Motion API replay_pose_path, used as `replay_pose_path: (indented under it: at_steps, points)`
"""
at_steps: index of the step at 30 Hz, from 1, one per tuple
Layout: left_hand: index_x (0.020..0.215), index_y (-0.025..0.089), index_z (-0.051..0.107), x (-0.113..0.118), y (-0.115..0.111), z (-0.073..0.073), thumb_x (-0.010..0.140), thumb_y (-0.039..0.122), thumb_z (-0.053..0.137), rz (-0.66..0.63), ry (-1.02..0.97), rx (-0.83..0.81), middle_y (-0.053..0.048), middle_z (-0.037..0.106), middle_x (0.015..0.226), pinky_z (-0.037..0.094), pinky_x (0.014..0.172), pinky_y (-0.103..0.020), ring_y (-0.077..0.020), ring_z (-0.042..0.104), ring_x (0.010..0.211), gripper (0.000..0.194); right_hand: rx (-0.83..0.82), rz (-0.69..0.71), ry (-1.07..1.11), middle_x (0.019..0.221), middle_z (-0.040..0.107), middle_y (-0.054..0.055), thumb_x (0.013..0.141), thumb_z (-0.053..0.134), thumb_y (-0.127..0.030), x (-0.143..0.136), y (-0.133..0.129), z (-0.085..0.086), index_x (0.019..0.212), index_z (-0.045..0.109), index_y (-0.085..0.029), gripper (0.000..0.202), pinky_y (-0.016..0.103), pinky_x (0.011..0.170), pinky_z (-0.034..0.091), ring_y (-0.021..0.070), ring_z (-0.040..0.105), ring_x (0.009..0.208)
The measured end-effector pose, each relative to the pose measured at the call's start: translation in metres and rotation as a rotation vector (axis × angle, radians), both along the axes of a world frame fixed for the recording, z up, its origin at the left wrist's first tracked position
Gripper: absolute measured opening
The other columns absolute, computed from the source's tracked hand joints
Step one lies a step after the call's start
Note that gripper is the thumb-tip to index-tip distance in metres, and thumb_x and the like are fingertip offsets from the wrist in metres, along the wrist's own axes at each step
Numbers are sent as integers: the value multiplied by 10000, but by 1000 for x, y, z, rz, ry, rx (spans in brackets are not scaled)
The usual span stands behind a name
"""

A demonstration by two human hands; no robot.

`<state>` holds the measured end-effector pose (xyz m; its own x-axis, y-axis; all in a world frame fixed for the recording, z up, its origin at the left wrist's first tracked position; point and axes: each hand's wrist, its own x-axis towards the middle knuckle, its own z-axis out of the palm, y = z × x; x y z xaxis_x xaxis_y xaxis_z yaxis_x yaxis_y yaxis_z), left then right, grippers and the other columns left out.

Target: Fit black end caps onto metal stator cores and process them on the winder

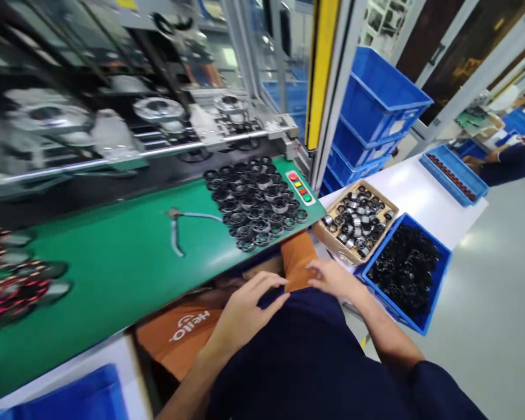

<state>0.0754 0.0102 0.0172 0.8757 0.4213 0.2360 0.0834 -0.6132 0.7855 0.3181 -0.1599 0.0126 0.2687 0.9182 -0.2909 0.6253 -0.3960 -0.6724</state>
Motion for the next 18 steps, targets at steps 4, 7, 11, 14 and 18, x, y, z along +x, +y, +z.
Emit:
replay_pose_path:
  at_steps: [4,7,11,14,18]
  points:
    - [1264,307,825,68,-19,-6,1082,261,847,-199,141,-94,-8,876,1236,720,1061,-354,-235,883,1138,188,32,-439,-210,1093,834,86,1082,745,-223,58,-65,5,1238,806,-214,168,436,956,678,256,797,904]
    - [1365,283,787,134,-27,-10,1103,285,844,-205,233,-61,-45,866,1308,706,1082,-384,-266,867,1208,267,64,-654,-321,1283,773,146,1075,747,-290,77,-86,-3,1306,767,-215,244,496,1049,674,284,770,980]
    - [1338,210,762,210,-39,-17,1146,359,813,-150,352,63,-127,816,1382,689,1048,-455,-360,830,1293,249,87,-710,-315,1355,731,125,1011,838,-327,78,-85,-18,1348,767,-255,352,461,1064,681,289,772,1045]
    - [1466,181,739,240,-49,-20,1176,349,756,-142,389,184,-189,738,1488,670,1028,-480,-396,774,1360,335,96,-713,-275,1353,737,107,997,824,-290,74,-80,-28,1383,766,-267,391,447,1034,687,283,775,1045]
    - [1548,262,758,258,-53,-21,1200,202,621,-304,381,332,-175,702,1547,617,1118,-483,-384,666,1474,378,125,-729,-211,1355,766,113,1001,771,-239,75,-78,-36,1484,744,-253,485,448,1038,691,274,775,1026]
